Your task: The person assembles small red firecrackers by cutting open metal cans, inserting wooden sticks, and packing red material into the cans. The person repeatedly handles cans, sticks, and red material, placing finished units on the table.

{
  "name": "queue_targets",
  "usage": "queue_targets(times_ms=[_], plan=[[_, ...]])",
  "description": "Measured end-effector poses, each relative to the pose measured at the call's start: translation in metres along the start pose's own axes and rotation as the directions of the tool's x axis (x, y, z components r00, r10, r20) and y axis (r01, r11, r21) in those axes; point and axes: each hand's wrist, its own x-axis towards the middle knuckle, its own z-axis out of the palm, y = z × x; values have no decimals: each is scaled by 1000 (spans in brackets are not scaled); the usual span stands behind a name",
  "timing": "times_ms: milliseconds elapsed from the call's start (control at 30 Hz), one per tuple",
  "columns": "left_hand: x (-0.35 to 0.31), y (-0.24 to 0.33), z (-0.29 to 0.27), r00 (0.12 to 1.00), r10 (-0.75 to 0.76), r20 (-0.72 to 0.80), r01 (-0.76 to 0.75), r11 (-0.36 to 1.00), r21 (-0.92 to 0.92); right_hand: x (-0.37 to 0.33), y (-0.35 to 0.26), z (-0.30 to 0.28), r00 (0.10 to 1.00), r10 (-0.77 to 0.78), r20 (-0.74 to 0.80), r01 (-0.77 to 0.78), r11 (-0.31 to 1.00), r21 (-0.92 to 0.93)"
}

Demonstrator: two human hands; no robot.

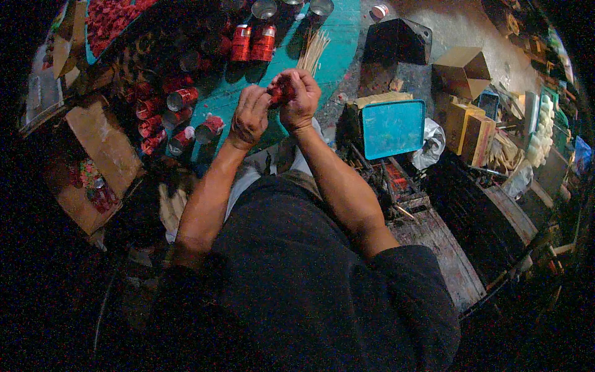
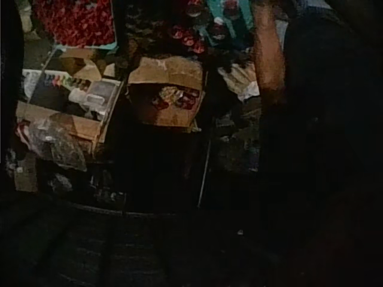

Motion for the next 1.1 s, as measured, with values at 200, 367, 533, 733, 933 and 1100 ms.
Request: queue_targets(times_ms=[200, 367, 533, 733, 933, 1100], plan=[[0, 0, 3, 1000, 2, -30, -3, 1000, -15, 2, 6, -11, 1000, 5, 2, -5, 1000, -1], [-1, 0, 5, 999, -15, -45, 14, 1000, -18, 2, -3, -7, 998, 63, -27, -62, 997, 52], [-2, -2, 9, 998, -7, -68, 4, 999, -50, 6, -5, -17, 999, 48, 18, -48, 999, 26], [-3, -4, 11, 996, -12, -90, 8, 999, -36, -1, -7, -11, 997, 73, 31, -74, 997, 29], [-5, -7, 16, 988, -70, -136, 65, 997, -46, -9, -15, -1, 997, 73, 12, -73, 997, 10], [1, -4, 16, 983, -117, -142, 103, 990, -101, -14, -15, -1, 994, 86, -70, -75, 987, 139]])
